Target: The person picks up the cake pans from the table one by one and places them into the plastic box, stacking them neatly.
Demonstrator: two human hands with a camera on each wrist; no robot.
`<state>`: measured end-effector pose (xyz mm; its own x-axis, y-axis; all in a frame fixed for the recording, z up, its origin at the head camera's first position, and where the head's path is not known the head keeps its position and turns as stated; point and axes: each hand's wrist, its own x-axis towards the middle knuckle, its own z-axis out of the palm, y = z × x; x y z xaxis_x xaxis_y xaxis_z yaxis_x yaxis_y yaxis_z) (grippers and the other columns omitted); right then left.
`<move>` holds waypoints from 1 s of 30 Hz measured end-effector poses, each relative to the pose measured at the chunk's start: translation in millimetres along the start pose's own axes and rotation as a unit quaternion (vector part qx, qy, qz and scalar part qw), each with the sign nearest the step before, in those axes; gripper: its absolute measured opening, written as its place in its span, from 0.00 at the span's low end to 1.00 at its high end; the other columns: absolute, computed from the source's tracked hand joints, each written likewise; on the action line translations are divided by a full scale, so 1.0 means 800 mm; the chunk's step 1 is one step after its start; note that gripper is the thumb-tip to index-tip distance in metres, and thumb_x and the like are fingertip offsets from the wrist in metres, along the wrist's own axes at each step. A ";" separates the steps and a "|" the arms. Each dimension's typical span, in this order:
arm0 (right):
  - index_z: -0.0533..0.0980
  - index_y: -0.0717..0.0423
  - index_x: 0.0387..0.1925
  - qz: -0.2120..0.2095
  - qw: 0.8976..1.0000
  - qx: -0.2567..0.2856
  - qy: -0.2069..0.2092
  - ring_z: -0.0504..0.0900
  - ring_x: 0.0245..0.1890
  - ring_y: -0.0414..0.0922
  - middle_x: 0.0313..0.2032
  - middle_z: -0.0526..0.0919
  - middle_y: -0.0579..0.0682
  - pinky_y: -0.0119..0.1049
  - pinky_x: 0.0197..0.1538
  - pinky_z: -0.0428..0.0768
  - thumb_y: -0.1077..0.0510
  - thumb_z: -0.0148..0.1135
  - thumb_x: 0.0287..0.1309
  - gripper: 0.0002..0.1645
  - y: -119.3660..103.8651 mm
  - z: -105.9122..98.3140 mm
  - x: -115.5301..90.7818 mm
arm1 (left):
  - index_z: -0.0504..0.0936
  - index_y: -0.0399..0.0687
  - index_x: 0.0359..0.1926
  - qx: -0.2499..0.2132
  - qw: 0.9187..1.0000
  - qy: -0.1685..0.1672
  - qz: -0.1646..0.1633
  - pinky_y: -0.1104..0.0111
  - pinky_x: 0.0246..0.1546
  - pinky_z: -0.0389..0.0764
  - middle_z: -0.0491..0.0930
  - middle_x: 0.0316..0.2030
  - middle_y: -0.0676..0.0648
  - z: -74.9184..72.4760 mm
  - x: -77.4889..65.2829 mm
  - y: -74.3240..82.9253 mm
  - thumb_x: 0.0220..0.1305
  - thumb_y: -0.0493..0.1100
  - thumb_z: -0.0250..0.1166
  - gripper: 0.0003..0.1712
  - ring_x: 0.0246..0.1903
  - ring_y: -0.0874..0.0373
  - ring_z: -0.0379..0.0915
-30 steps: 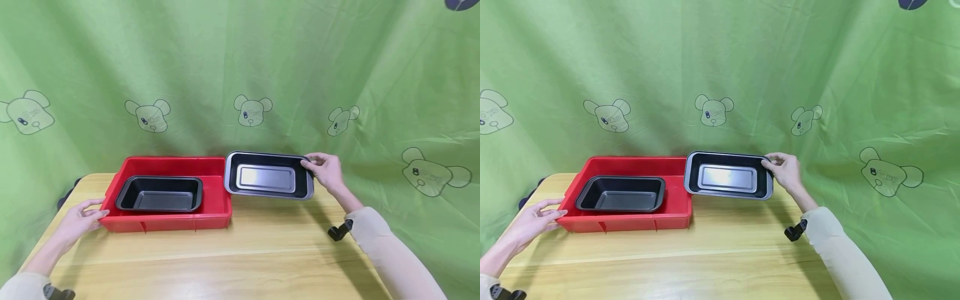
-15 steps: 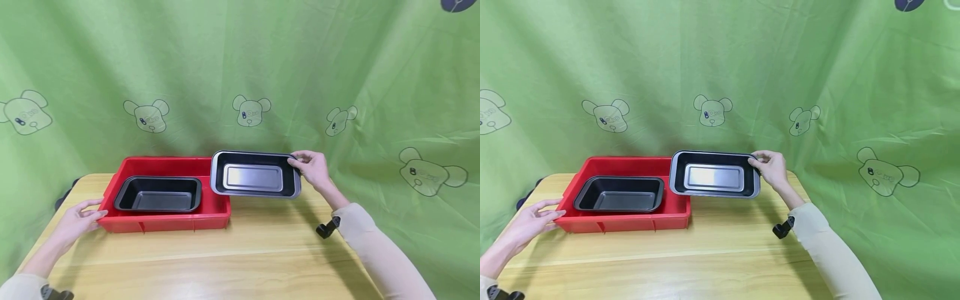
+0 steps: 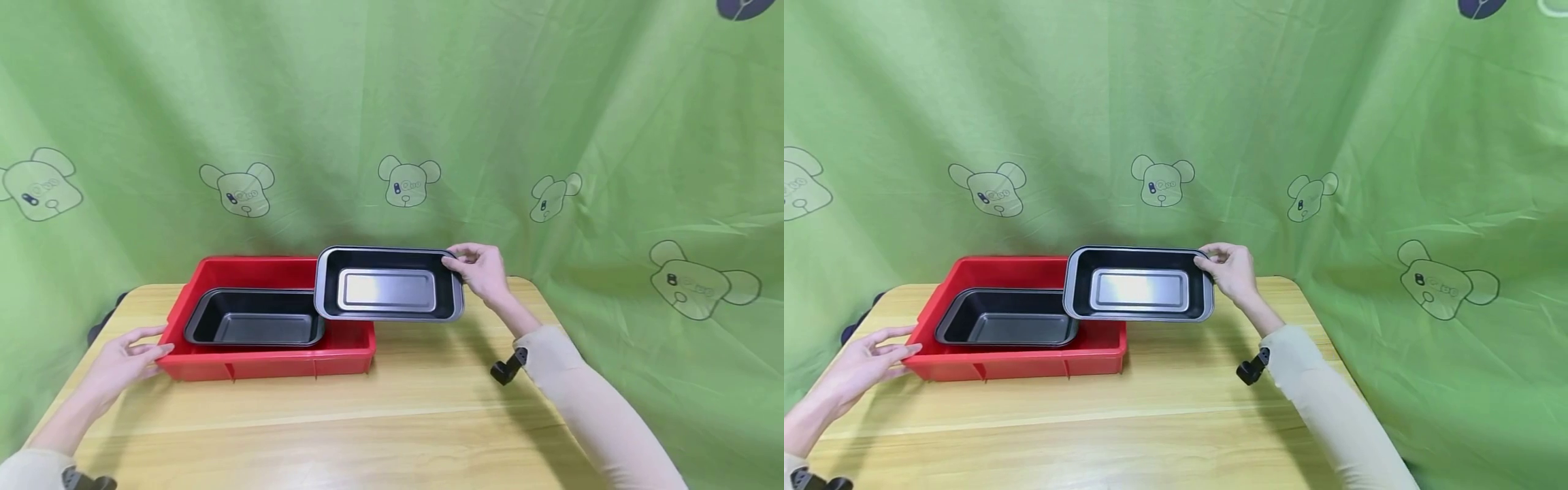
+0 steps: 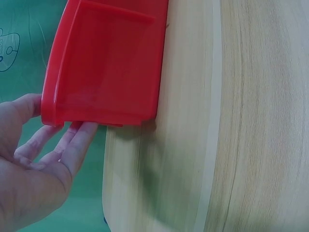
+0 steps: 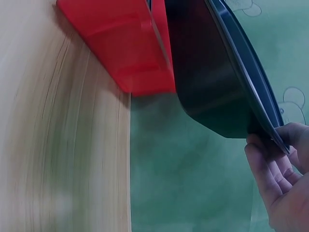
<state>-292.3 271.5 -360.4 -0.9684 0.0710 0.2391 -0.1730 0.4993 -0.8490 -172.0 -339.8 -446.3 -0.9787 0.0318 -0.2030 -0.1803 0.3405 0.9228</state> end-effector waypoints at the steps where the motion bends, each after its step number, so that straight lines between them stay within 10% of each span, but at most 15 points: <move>1: 0.85 0.66 0.51 0.001 1.000 0.004 -0.003 0.82 0.20 0.30 0.19 0.83 0.28 0.24 0.26 0.82 0.59 0.76 0.60 0.20 -0.002 0.003 0.000 | 0.74 0.52 0.70 -0.003 1.000 -0.001 0.000 0.77 0.42 0.89 0.86 0.36 0.72 0.000 0.000 0.000 0.78 0.42 0.63 0.23 0.37 0.75 0.85; 8: 0.85 0.65 0.51 0.007 1.000 0.024 -0.014 0.82 0.19 0.31 0.20 0.84 0.31 0.27 0.24 0.83 0.59 0.76 0.60 0.19 -0.016 0.026 0.000 | 0.77 0.67 0.61 -0.010 1.000 0.000 0.002 0.76 0.43 0.89 0.87 0.35 0.70 0.001 -0.001 0.000 0.76 0.44 0.65 0.18 0.37 0.73 0.86; 18: 0.86 0.64 0.50 0.019 0.998 0.049 -0.021 0.83 0.18 0.33 0.20 0.85 0.34 0.30 0.25 0.86 0.61 0.76 0.59 0.18 -0.031 0.062 0.001 | 0.62 0.30 0.76 0.010 1.000 -0.004 -0.005 0.74 0.43 0.90 0.88 0.38 0.67 0.000 0.001 0.001 0.77 0.45 0.65 0.38 0.37 0.74 0.86; 26: 0.87 0.63 0.49 0.019 0.998 0.063 -0.022 0.83 0.18 0.34 0.23 0.88 0.42 0.31 0.26 0.88 0.62 0.77 0.59 0.17 -0.040 0.094 0.003 | 0.77 0.73 0.56 -0.029 0.999 -0.010 0.010 0.76 0.42 0.89 0.89 0.36 0.69 -0.001 0.000 -0.002 0.76 0.42 0.65 0.17 0.37 0.73 0.86; 30: 0.87 0.62 0.49 0.024 0.997 0.069 -0.022 0.82 0.18 0.34 0.23 0.87 0.43 0.31 0.25 0.87 0.62 0.77 0.59 0.17 -0.043 0.112 0.002 | 0.76 0.76 0.55 -0.031 0.999 -0.013 0.013 0.76 0.42 0.89 0.89 0.37 0.69 -0.001 -0.001 -0.004 0.76 0.42 0.65 0.18 0.38 0.74 0.86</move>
<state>-304.0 176.9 -372.8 -0.9826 0.0529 0.1778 -0.1457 0.3731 -0.9163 -171.0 -341.3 -448.9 -0.9803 0.0643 -0.1868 -0.1620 0.2798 0.9463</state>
